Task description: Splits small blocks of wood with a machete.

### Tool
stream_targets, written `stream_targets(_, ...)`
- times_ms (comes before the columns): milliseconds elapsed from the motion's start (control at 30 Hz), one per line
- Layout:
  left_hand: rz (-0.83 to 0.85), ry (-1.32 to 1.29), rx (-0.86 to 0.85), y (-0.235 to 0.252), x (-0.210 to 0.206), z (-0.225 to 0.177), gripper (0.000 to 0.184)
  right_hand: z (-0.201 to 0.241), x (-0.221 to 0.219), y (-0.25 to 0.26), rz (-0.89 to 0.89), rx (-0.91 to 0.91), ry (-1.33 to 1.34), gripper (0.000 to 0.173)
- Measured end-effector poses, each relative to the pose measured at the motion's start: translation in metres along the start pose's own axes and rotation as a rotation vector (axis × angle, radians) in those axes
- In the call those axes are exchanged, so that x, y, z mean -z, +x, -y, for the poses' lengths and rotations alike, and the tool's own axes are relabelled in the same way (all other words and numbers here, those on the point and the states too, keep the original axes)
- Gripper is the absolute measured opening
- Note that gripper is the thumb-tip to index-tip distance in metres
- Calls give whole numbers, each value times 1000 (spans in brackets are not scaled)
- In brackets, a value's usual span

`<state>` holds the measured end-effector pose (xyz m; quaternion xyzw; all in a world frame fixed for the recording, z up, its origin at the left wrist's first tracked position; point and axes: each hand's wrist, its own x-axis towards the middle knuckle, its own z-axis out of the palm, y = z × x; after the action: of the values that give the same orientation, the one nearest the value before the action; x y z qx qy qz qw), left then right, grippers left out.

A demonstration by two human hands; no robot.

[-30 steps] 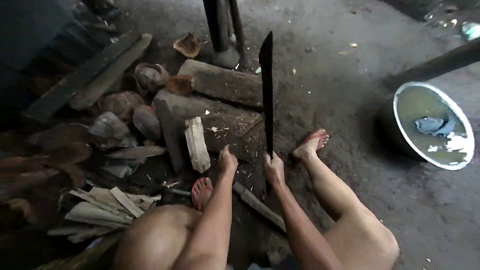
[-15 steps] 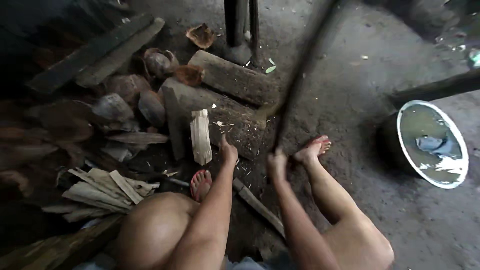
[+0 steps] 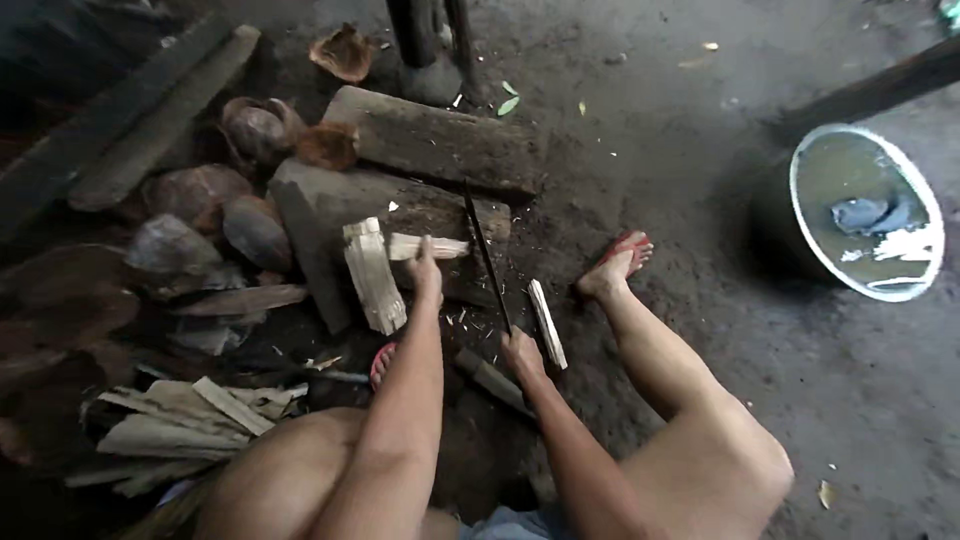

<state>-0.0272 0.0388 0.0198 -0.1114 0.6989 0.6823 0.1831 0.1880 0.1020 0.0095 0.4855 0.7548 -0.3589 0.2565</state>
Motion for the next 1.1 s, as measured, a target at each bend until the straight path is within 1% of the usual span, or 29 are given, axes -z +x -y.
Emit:
stream_targets(67,-35,51,-78,10,-3,-16,53,-7,8,-2,34,51,169,43)
stream_targets(133,4,150,-160,7,-11,-24,53,-19,16,-12,43,69,314,41)
stream_targets(200,57,262,-134,-5,-29,-18,57,-35,30,-29,-8,60,410,41)
stream_targets(300,208,425,53,-43,-63,14,62,-54,70,-59,-121,58,486,41)
stream_targets(367,312,518,136,-74,-87,49,63,-70,98,-77,-182,56,528,39)
stream_targets(467,418,680,246,-119,-118,93,74,-102,131,-97,-293,62,508,42)
stream_targets(533,406,715,326,-140,-135,112,78,-118,138,-99,-356,87,497,43)
stream_targets(633,352,824,407,-149,-156,139,84,-123,126,-93,-394,149,619,38)
stream_targets(733,322,1004,406,-146,-175,164,90,-114,114,-82,-325,156,824,34)
stream_targets(800,298,1123,382,-143,-182,173,88,-110,113,-78,-272,126,885,34)
stream_targets(867,281,1196,369,-142,-185,175,82,-111,112,-75,-261,128,891,34)
stream_targets(967,287,1227,372,-136,-187,163,84,-113,113,-74,-299,145,854,34)
stream_targets(1033,324,1213,343,-129,-189,138,84,-111,116,-77,-300,132,858,35)
stream_targets(1100,419,1169,306,-120,-185,102,85,-105,122,-85,-278,97,844,37)
